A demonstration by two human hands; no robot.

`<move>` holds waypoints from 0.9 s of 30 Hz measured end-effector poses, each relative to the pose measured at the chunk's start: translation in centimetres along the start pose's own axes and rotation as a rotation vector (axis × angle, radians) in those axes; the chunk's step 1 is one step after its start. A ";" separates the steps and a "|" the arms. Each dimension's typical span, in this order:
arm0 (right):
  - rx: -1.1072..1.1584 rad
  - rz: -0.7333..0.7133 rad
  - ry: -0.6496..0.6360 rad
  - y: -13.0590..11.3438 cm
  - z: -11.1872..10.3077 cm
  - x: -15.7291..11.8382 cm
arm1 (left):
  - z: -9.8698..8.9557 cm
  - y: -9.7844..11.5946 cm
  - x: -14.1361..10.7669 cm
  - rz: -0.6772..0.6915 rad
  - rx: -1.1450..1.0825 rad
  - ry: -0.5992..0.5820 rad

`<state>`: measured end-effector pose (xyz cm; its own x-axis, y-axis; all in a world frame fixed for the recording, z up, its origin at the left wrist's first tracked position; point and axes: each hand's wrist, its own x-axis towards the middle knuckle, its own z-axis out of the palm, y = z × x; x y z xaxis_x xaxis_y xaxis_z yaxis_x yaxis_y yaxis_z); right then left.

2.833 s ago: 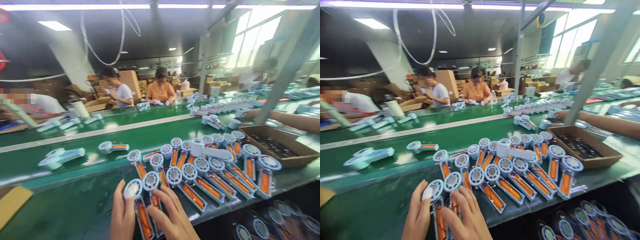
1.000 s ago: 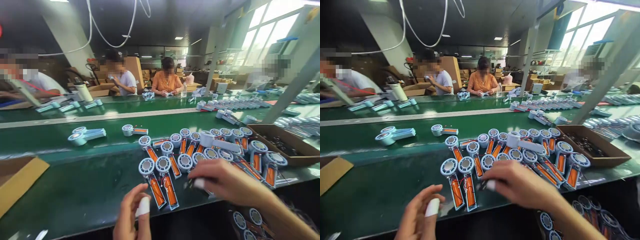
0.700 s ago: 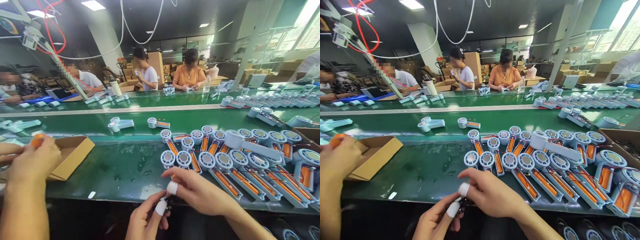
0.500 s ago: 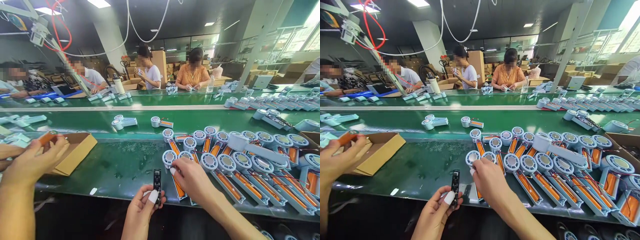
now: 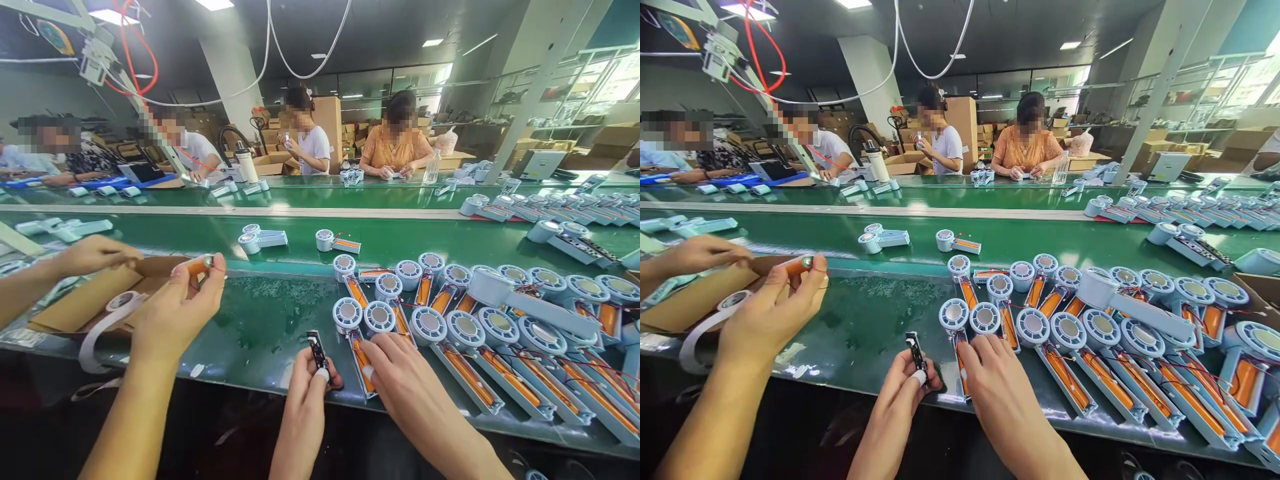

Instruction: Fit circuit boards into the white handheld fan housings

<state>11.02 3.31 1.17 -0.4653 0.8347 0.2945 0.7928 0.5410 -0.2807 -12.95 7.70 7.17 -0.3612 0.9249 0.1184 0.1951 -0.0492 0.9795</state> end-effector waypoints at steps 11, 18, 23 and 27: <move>0.250 0.042 0.116 1.3 1.0 -1.5 | 9.3 -6.2 -6.4 -0.026 0.252 -0.187; 0.129 0.053 0.266 1.4 1.3 -2.0 | 7.9 -4.8 -7.6 -0.011 0.146 -0.206; 0.239 -0.018 0.458 -0.5 0.7 -1.8 | 6.8 -6.2 -8.6 -0.112 0.032 -0.288; 0.360 -0.038 0.188 -1.0 0.6 -1.2 | 6.1 -6.8 -9.2 -0.177 0.010 -0.351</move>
<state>10.55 1.83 0.57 -0.3850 0.7981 0.4635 0.5720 0.6005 -0.5588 -5.43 1.83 -1.54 -0.0567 0.9915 -0.1169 0.1670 0.1248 0.9780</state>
